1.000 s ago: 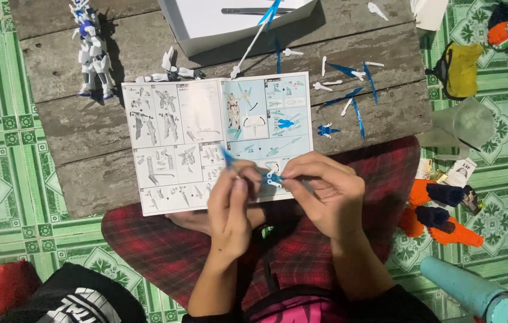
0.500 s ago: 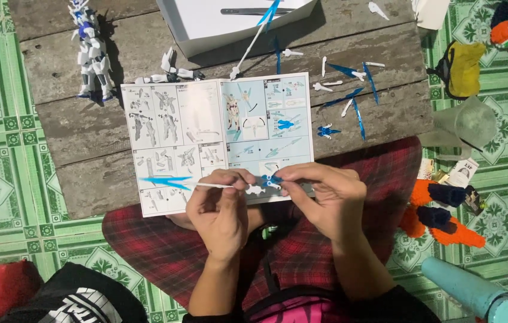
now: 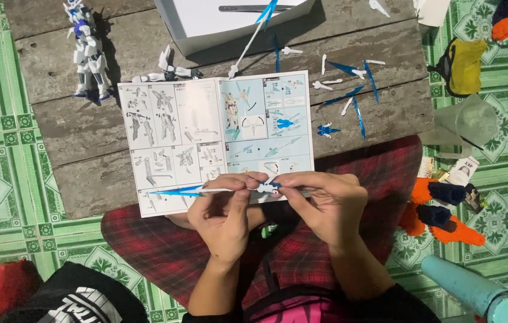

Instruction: The person assembles a plastic model kit by hand, picking up and joining small blue and white pieces while referencing a printed instruction manual.

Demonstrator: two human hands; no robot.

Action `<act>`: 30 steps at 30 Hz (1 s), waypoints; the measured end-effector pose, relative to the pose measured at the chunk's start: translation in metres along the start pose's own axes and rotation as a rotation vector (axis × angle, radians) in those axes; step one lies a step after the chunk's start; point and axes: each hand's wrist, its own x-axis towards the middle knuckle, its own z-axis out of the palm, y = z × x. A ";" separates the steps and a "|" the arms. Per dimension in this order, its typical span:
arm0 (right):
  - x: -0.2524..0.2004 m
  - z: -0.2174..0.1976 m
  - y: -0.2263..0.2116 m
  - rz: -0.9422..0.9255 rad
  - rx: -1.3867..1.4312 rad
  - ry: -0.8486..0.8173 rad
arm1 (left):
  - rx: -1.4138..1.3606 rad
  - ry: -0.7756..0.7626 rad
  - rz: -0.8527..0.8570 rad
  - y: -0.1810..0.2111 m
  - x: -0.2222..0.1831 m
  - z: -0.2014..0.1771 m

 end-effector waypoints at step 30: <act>-0.004 -0.003 -0.001 0.024 0.090 -0.039 | 0.001 -0.120 0.096 -0.002 0.007 -0.012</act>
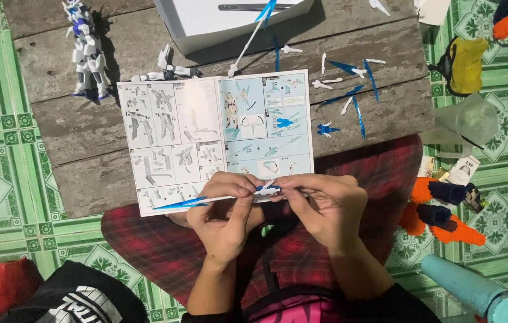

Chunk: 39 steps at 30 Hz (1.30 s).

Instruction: The person assembles a plastic model kit by hand, picking up and joining small blue and white pieces while referencing a printed instruction manual.

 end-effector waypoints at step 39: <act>0.023 -0.058 0.038 0.097 -0.064 -0.144 | 0.560 -0.037 -0.307 0.041 0.022 0.004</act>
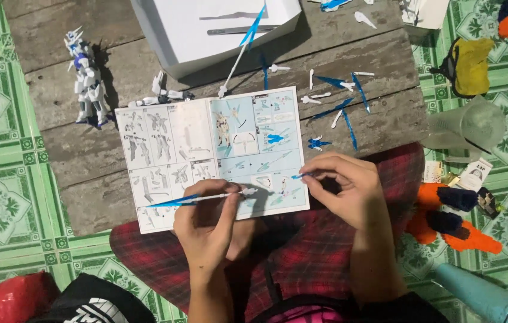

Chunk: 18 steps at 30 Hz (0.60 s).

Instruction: The person assembles a plastic model kit by hand, picking up and joining small blue and white pieces while referencing a printed instruction manual.

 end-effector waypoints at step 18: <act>0.011 0.010 0.021 0.090 0.062 0.109 | 0.263 -0.113 -0.073 0.025 0.046 0.021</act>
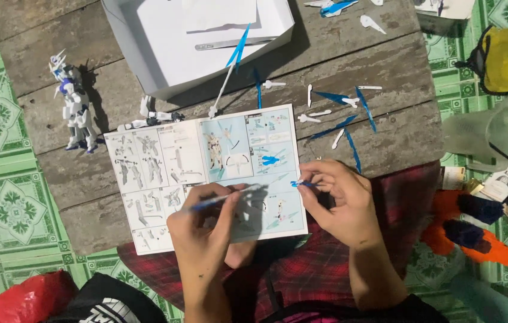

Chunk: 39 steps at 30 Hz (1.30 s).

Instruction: The person assembles a plastic model kit by hand, picking up and joining small blue and white pieces while referencing a printed instruction manual.

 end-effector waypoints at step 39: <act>0.017 0.001 -0.016 0.218 -0.072 -0.022 | 0.613 -0.275 0.324 0.006 0.016 -0.027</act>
